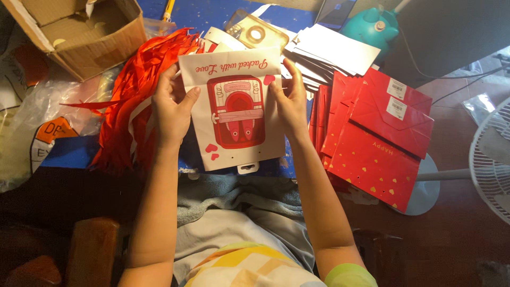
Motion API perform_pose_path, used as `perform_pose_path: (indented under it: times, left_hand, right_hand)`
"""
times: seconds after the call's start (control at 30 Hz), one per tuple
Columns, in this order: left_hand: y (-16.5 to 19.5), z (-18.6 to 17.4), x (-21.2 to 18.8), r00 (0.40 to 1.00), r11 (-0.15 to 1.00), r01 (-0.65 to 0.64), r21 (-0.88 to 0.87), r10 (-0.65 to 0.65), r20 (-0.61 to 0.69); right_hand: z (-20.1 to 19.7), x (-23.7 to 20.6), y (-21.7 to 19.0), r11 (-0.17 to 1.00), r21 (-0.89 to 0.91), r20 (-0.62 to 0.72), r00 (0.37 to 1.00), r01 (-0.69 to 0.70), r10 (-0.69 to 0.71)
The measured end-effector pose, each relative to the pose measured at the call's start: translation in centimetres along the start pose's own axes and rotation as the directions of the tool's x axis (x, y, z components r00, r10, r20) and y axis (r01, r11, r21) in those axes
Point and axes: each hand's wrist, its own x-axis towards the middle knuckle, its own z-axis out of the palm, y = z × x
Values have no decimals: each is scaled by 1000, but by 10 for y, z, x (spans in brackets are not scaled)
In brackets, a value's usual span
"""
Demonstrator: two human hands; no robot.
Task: The person assembles red Valentine's Day gift boxes by inserting white ribbons through slots, threading them, and securing them with tape. They handle multiple boxes, stacking completed units and continuing the process with new items.
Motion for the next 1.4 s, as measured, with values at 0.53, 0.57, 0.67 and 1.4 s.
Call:
perform_pose_path:
  times: [0.53,0.57,0.67,1.4]
  left_hand:
    - [1,-10,-4,970,969,236,-76,-229,87]
    - [3,-9,-4,968,964,243,-105,-233,93]
    - [6,-6,-6,965,960,249,-124,-237,110]
    - [90,-16,-12,977,945,150,-289,-97,190]
  right_hand:
    - [-7,6,23,997,12,56,995,-82,81]
    - [-6,5,23,993,93,88,994,-78,69]
    - [-6,5,19,964,245,168,983,-108,68]
    - [-9,-37,-104,976,169,105,983,135,-154]
